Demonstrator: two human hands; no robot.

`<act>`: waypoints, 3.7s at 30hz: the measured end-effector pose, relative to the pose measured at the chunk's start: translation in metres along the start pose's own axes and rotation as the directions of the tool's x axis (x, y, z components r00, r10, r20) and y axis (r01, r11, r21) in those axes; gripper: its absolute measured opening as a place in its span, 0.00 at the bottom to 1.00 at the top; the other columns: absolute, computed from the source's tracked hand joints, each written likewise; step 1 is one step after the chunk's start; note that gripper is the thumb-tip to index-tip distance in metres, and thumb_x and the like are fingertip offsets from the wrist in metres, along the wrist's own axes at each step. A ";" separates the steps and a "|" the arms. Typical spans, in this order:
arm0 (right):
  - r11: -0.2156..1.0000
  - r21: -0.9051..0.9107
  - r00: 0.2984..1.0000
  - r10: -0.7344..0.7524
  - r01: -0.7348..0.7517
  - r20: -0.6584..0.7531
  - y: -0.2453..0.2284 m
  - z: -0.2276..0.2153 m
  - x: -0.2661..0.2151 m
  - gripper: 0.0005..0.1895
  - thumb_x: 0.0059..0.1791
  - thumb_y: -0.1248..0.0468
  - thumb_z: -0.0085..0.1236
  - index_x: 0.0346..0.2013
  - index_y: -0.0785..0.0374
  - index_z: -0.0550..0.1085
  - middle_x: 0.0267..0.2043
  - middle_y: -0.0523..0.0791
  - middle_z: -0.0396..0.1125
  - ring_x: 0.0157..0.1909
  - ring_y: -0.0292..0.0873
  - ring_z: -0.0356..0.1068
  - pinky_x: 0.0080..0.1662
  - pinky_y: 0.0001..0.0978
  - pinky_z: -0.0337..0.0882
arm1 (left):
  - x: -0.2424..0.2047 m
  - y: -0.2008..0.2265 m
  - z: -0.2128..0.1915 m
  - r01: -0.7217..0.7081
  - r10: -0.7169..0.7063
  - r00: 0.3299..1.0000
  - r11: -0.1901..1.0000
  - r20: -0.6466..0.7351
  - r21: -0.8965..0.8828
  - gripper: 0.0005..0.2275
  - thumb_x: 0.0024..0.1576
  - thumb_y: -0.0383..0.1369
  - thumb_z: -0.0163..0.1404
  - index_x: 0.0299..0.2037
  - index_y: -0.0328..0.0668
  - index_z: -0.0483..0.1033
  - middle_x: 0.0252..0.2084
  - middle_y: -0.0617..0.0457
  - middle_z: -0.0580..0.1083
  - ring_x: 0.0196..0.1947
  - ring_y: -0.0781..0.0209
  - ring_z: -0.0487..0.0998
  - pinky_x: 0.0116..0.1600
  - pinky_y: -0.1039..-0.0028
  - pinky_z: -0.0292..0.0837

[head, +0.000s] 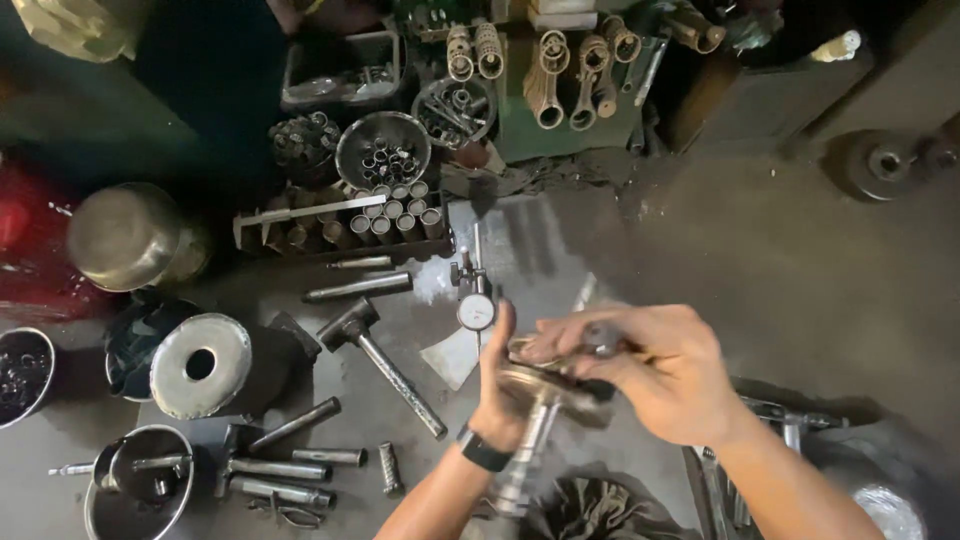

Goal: The person assembles a metal shaft with circular discs, repeatedly placing the assembly on a dial indicator stand to check alignment. They also use a hammer to strike a metal piece on an anvil and handle various cylindrical metal parts from a red basket.

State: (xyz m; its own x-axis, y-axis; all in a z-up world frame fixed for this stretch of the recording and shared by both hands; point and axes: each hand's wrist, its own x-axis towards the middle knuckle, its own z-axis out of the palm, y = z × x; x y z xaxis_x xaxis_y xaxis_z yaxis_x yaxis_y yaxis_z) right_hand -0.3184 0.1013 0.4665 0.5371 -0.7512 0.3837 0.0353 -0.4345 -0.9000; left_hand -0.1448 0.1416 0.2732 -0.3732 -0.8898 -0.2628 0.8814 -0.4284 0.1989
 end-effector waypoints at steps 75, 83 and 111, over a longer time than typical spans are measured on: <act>0.373 0.279 0.359 0.928 -0.885 -0.102 0.335 -0.055 -0.187 0.18 0.48 0.58 0.62 0.42 0.74 0.80 0.34 0.52 0.76 0.36 0.44 0.74 0.41 0.40 0.73 | 0.002 -0.057 -0.171 -0.251 0.551 0.828 0.534 -0.107 0.807 0.26 0.61 0.33 0.56 0.68 0.31 0.63 0.66 0.50 0.67 0.65 0.60 0.67 0.68 0.70 0.61; 0.403 0.174 0.386 0.914 -0.898 -0.126 0.317 -0.055 -0.173 0.14 0.45 0.65 0.64 0.44 0.69 0.81 0.39 0.50 0.78 0.43 0.45 0.75 0.52 0.41 0.71 | -0.001 -0.050 -0.163 -0.154 0.450 0.867 0.648 -0.212 0.746 0.28 0.60 0.37 0.57 0.67 0.29 0.63 0.65 0.50 0.66 0.64 0.59 0.69 0.66 0.67 0.66; 0.346 0.017 0.336 0.922 -0.938 -0.194 0.286 -0.047 -0.146 0.19 0.40 0.71 0.67 0.46 0.64 0.80 0.44 0.49 0.78 0.48 0.45 0.76 0.56 0.42 0.73 | 0.075 0.079 -0.224 0.032 0.748 0.662 -0.092 0.048 0.995 0.33 0.51 0.25 0.55 0.69 0.40 0.58 0.65 0.39 0.65 0.64 0.48 0.68 0.60 0.59 0.72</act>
State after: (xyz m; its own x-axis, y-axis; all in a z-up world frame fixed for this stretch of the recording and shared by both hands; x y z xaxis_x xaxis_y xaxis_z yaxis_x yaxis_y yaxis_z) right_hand -0.4264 0.0633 0.1633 0.0497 -0.7493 -0.6604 -0.4776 0.5629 -0.6746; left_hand -0.0380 0.0761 0.0578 0.3985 -0.9169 0.0201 -0.3814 -0.1458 0.9128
